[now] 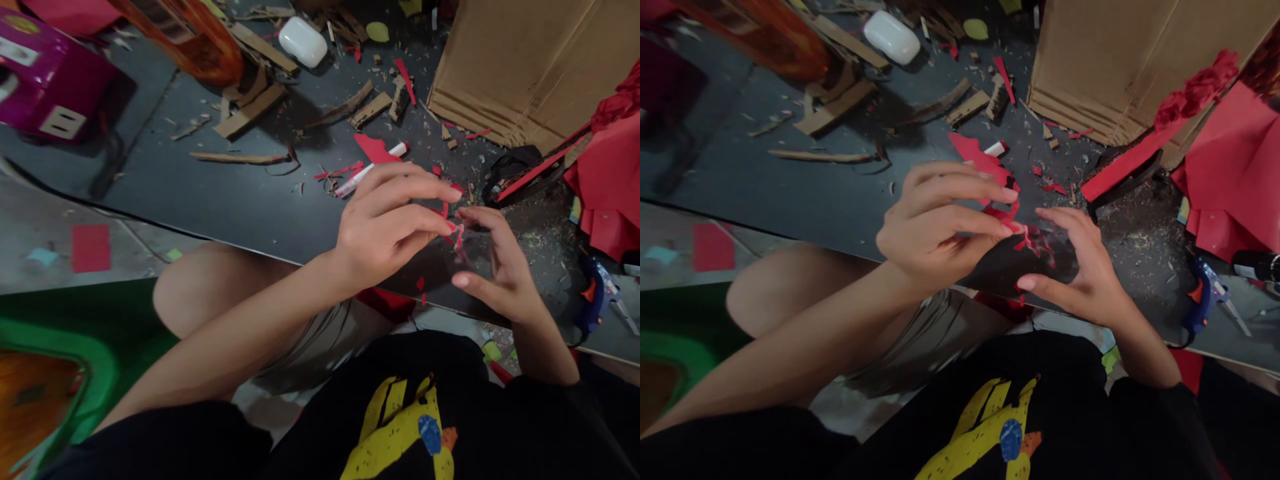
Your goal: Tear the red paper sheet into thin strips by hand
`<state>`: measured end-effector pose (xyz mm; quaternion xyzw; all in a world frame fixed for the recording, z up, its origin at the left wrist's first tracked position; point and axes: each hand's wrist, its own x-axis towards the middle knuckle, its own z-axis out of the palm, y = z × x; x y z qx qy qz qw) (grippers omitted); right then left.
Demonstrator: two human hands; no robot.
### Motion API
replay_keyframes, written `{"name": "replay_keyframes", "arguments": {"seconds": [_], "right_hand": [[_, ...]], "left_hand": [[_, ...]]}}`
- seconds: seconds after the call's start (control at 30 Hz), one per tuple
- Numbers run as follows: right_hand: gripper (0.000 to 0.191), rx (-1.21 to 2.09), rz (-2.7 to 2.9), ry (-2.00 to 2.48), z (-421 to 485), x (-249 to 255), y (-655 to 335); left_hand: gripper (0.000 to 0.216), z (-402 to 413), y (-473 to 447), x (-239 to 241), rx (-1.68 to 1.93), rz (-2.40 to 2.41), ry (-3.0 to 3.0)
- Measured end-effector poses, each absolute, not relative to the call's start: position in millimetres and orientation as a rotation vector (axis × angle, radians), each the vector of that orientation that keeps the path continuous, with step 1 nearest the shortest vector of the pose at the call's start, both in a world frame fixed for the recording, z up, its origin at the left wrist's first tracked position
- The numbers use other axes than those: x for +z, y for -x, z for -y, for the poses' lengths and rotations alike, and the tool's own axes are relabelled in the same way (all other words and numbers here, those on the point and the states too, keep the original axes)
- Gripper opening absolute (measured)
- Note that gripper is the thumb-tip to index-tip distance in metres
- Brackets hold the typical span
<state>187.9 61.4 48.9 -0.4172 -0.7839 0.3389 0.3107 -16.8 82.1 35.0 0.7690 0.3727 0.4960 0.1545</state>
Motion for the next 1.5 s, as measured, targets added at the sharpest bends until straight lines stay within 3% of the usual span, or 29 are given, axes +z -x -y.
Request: {"name": "replay_keyframes", "arguments": {"seconds": [0.07,0.13,0.23,0.37,0.67,1.13,1.23,1.5], "right_hand": [[0.053,0.984,2.039,1.035,-61,49,-189],[0.038,0.969,1.991,0.991,-60,48,-188],[0.021,0.908,1.936,0.987,-59,48,-185],[0.012,0.745,1.928,0.98,-58,47,-181],[0.015,0.241,2.072,1.035,-57,49,-181],[0.013,0.346,2.005,1.068,-57,46,-175],[0.008,0.307,2.035,1.058,-57,45,-172],[0.022,0.433,2.102,1.26,-61,38,-170]], "left_hand": [[0.013,-84,17,34,1.581,-0.989,-2.282],[0.015,-85,17,32,1.68,-0.899,-2.376],[0.018,-86,16,30,1.689,-0.772,-2.511],[0.018,-85,16,26,1.65,-0.713,-2.565],[0.017,-84,12,25,1.594,-0.805,-2.605],[0.008,-85,15,29,1.433,-0.908,-2.663],[0.008,-89,17,27,1.557,-0.828,-2.743],[0.017,-93,21,17,1.569,-0.761,-2.853]]}}
